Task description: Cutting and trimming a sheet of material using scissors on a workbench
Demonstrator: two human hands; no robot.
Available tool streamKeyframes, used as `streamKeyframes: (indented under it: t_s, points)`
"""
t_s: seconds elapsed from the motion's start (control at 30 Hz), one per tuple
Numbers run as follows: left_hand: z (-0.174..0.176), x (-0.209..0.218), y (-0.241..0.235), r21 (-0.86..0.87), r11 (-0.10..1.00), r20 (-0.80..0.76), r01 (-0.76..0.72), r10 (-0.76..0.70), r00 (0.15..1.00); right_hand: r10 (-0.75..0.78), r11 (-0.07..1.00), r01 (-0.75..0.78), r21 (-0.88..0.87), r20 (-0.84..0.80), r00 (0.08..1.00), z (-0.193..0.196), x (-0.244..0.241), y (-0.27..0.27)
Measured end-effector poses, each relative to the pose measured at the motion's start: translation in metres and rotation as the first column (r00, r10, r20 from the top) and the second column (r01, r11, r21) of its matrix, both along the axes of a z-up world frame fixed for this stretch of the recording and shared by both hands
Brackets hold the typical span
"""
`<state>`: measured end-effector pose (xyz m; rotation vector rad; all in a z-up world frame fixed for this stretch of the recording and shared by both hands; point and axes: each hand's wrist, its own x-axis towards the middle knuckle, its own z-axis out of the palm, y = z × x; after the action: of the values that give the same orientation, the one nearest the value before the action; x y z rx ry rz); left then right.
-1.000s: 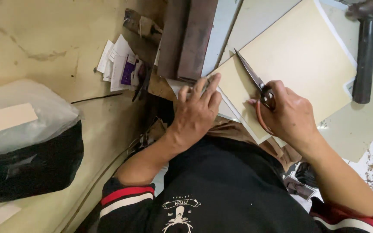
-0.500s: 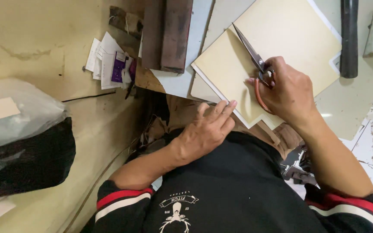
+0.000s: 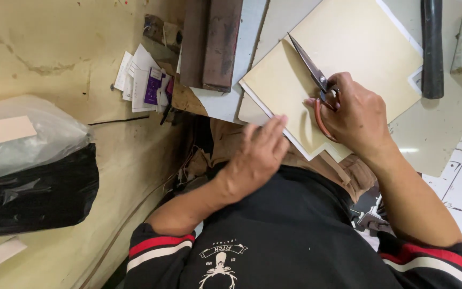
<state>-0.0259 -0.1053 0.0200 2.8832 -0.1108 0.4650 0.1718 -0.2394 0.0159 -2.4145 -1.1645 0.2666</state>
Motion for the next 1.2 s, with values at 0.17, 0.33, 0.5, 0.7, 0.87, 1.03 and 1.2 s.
streamKeyframes:
  t_s: [0.17,0.33,0.5,0.7,0.87,1.03,1.2]
  points:
    - [-0.013,-0.003,-0.034,-0.113,0.983,0.076,0.143,-0.135,0.988,-0.028,0.999,0.028,-0.028,0.01,1.0,-0.002,-0.001,0.002]
    - [-0.042,-0.02,-0.059,-0.513,0.783,0.135,0.351,-0.329,0.934,-0.046,0.996,0.048,-0.076,0.025,0.999,-0.01,0.006,-0.002]
    - [-0.061,-0.03,-0.035,-0.857,0.417,-0.407,-0.302,-0.191,0.893,0.129,0.986,-0.137,0.096,0.083,0.988,-0.004,0.008,-0.009]
    - [-0.072,0.009,-0.056,-0.762,-0.487,-0.449,-0.427,-0.078,0.89,0.048,0.998,-0.056,0.033,0.215,0.975,-0.011,-0.002,-0.027]
    - [-0.036,0.031,-0.058,-0.815,-0.452,-0.416,-0.362,0.023,0.909,0.056,0.998,-0.053,-0.022,0.159,0.986,-0.01,-0.006,-0.048]
    - [-0.037,0.03,-0.057,-0.821,-0.433,-0.418,-0.372,0.013,0.908,0.024,0.997,-0.019,-0.081,0.059,0.998,-0.005,0.002,-0.076]
    - [-0.023,0.035,-0.054,-0.82,-0.414,-0.437,-0.395,0.006,0.899,-0.093,0.993,0.101,0.064,-0.121,0.988,0.002,0.009,-0.086]
